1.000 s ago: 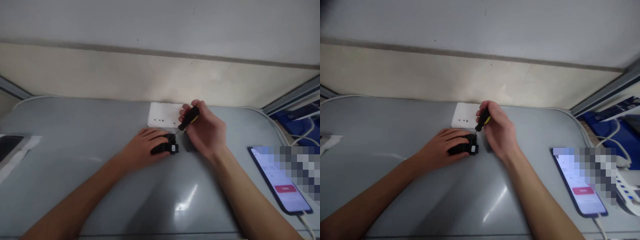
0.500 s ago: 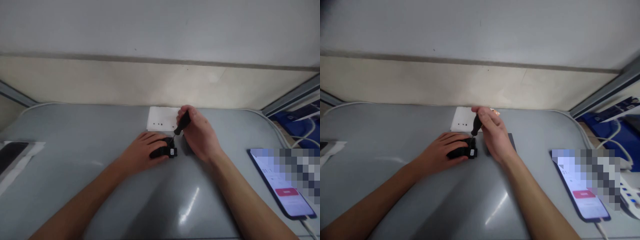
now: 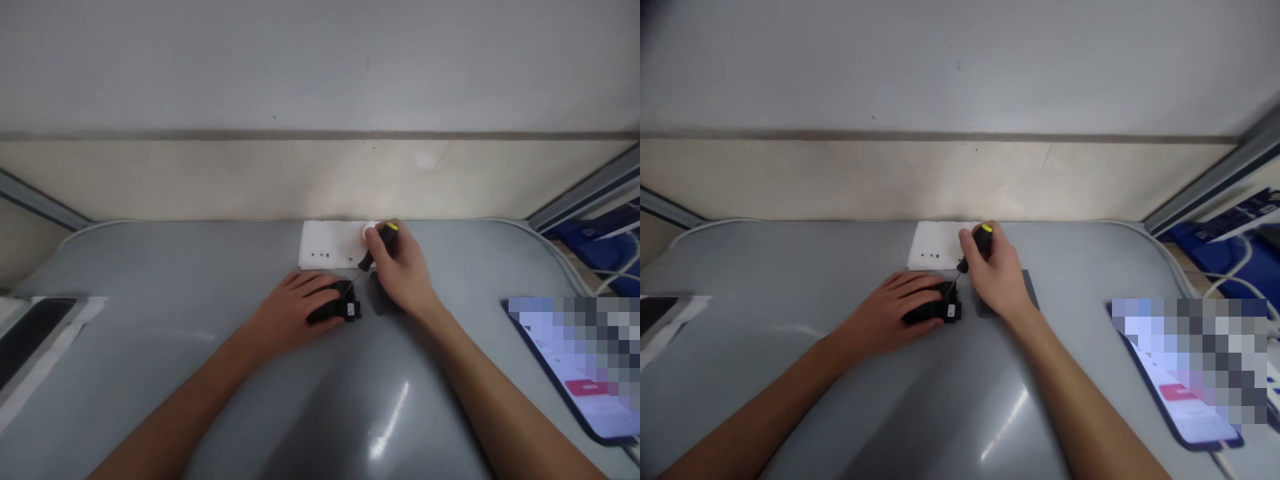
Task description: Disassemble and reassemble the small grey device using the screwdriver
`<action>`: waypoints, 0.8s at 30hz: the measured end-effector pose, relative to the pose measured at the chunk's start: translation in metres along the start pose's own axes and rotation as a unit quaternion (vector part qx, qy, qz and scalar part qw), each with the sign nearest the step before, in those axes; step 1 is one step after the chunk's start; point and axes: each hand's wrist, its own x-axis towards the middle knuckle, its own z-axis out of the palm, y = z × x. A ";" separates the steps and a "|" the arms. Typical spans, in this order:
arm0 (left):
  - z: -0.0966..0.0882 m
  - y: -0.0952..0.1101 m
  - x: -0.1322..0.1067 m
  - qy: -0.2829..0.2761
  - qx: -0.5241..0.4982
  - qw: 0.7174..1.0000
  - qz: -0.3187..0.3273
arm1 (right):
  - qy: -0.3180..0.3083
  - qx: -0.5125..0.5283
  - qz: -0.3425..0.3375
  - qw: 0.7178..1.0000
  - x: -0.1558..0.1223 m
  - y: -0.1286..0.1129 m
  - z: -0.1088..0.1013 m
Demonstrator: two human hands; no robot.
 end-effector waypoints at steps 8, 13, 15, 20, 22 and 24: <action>0.000 0.003 0.002 -0.004 -0.033 0.999 -0.034 | 0.072 0.048 -0.018 0.996 0.002 -0.002 -0.003; -0.001 0.004 0.002 -0.003 -0.040 0.998 -0.039 | 0.041 0.033 -0.040 0.998 -0.007 -0.008 0.001; -0.001 0.004 0.002 0.003 -0.041 0.999 -0.036 | 0.038 0.024 -0.051 0.998 -0.010 -0.010 0.002; 0.001 0.004 0.003 0.010 -0.032 0.999 -0.020 | 0.035 0.006 -0.076 0.996 -0.010 -0.014 0.000; 0.001 0.004 0.003 0.012 -0.029 0.999 -0.019 | 0.037 0.008 -0.077 0.996 -0.009 -0.014 0.000; 0.001 0.004 0.003 0.014 -0.030 0.999 -0.017 | 0.039 0.009 -0.077 0.996 -0.009 -0.015 0.000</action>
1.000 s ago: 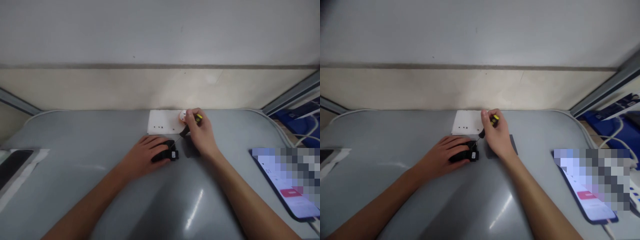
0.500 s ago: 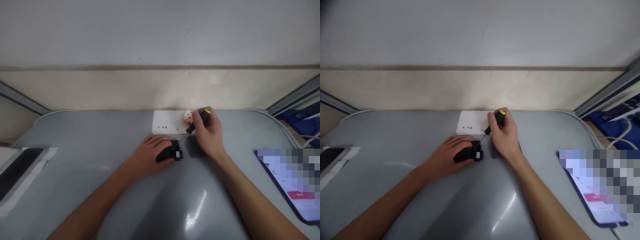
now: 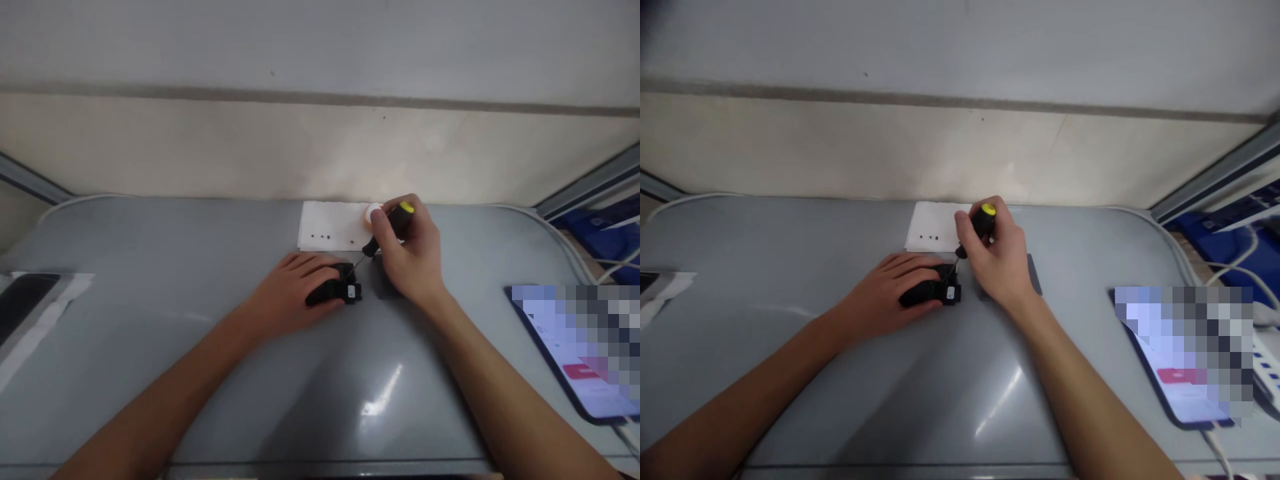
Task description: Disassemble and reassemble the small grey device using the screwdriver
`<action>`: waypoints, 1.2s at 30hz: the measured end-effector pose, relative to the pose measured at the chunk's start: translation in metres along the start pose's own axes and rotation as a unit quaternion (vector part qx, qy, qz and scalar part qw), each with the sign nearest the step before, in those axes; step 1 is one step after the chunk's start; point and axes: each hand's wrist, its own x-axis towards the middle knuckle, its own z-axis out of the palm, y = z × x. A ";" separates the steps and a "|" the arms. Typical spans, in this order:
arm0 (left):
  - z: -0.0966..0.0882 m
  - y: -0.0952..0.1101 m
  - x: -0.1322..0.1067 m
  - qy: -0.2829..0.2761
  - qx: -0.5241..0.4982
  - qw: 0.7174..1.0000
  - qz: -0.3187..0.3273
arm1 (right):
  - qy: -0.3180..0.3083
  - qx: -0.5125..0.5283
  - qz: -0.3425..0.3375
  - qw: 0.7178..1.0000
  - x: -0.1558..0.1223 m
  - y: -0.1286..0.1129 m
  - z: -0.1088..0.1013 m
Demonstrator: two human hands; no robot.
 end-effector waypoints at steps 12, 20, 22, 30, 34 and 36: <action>0.000 -0.003 0.000 0.007 -0.018 1.000 -0.008 | 0.032 0.055 -0.008 0.998 0.001 -0.001 0.001; 0.003 -0.001 -0.001 0.089 -0.013 0.996 -0.030 | 0.071 0.063 -0.015 0.995 0.003 -0.001 0.002; 0.003 -0.001 0.000 0.102 -0.014 0.994 -0.035 | 0.074 0.065 -0.014 0.995 0.003 -0.001 0.002; 0.003 0.000 0.003 0.142 -0.030 0.989 -0.019 | 0.073 0.069 -0.011 0.995 0.002 -0.001 0.004; 0.002 0.000 0.003 0.144 -0.034 0.989 -0.023 | 0.075 0.079 -0.004 0.994 0.003 0.001 0.004; 0.003 0.000 0.003 0.146 -0.033 0.989 -0.022 | 0.075 0.082 -0.001 0.994 0.003 0.001 0.004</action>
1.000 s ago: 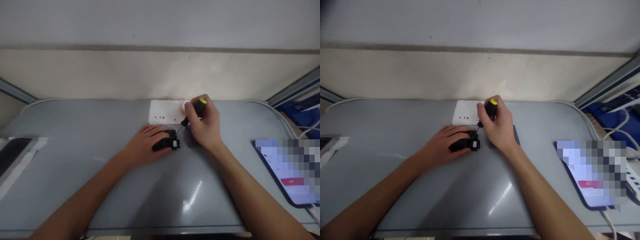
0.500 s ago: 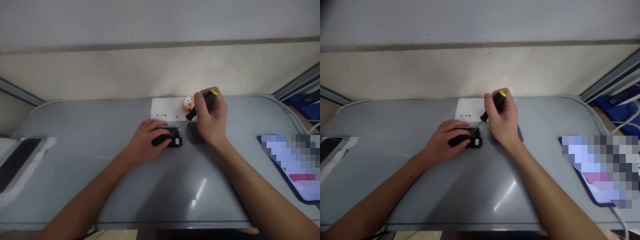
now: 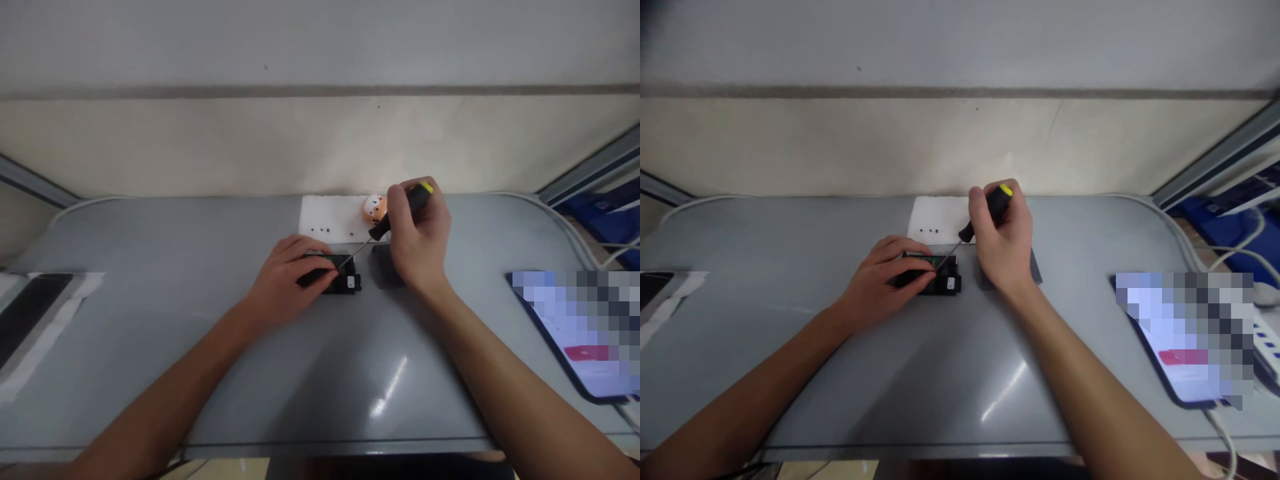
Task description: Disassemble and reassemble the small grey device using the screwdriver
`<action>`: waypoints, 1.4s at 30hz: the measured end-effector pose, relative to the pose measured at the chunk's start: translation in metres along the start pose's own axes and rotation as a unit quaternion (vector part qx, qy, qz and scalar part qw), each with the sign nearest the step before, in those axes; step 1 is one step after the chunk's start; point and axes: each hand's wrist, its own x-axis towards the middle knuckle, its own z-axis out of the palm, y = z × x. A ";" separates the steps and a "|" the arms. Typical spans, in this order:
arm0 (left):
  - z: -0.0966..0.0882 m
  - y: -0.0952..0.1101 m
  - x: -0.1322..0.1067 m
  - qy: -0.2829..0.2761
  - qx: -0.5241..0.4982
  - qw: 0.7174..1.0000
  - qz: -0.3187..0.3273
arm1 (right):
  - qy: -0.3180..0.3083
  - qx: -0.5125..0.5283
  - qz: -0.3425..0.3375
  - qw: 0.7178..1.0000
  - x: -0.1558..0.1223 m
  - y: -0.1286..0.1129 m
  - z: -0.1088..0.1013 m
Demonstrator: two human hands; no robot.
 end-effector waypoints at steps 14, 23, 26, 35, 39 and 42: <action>0.001 0.007 0.001 0.054 -0.107 0.987 -0.109 | 0.041 -0.005 0.016 0.999 0.000 0.004 0.003; 0.001 0.008 0.002 0.051 -0.038 0.997 -0.038 | 0.030 0.039 0.007 0.999 0.001 0.005 0.003; 0.001 0.006 0.001 0.048 -0.009 0.999 -0.012 | 0.039 0.024 -0.016 0.999 0.001 0.006 0.003; 0.000 0.005 0.001 0.024 0.055 0.998 0.027 | 0.046 -0.022 -0.083 0.995 0.001 0.007 0.004; -0.002 0.005 -0.001 -0.050 0.059 0.997 -0.014 | 0.029 -0.036 -0.098 0.994 -0.001 0.010 0.003; -0.003 0.005 -0.001 -0.130 0.047 0.989 -0.050 | 0.008 -0.047 -0.101 0.994 -0.003 0.012 0.003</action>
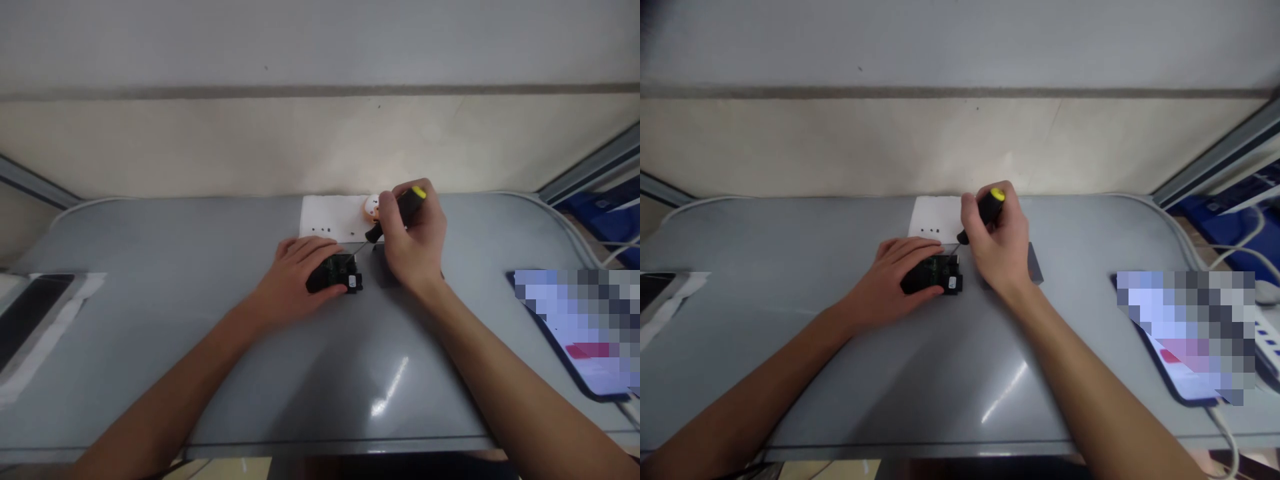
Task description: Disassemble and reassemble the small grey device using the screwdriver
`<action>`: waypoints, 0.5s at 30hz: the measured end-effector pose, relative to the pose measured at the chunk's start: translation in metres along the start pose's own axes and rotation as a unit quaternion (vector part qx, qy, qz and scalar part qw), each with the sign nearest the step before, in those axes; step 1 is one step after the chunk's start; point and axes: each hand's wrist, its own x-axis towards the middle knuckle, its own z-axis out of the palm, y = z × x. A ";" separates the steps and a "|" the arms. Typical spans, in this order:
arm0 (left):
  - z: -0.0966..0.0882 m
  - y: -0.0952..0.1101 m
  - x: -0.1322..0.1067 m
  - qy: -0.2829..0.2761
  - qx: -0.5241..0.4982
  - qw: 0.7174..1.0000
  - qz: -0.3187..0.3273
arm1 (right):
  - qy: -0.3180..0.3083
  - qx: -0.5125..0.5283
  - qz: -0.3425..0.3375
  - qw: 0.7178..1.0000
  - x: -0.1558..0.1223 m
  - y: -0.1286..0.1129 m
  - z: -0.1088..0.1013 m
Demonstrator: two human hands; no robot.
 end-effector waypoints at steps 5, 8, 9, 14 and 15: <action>0.001 0.000 0.001 -0.036 -0.007 0.999 -0.005 | -0.028 -0.027 -0.012 0.999 -0.003 -0.002 -0.001; 0.002 -0.001 0.000 -0.025 -0.005 1.000 0.005 | -0.036 -0.037 -0.012 0.999 -0.003 -0.003 -0.003; 0.002 -0.001 0.000 -0.022 -0.005 1.000 0.007 | -0.038 -0.038 -0.013 0.998 -0.003 -0.004 -0.003; 0.002 -0.002 0.000 -0.025 -0.005 1.000 0.012 | -0.039 -0.042 -0.018 0.998 -0.003 -0.004 -0.004; 0.002 -0.002 0.000 -0.026 -0.005 1.000 0.010 | -0.041 -0.042 -0.015 0.998 -0.003 -0.004 -0.004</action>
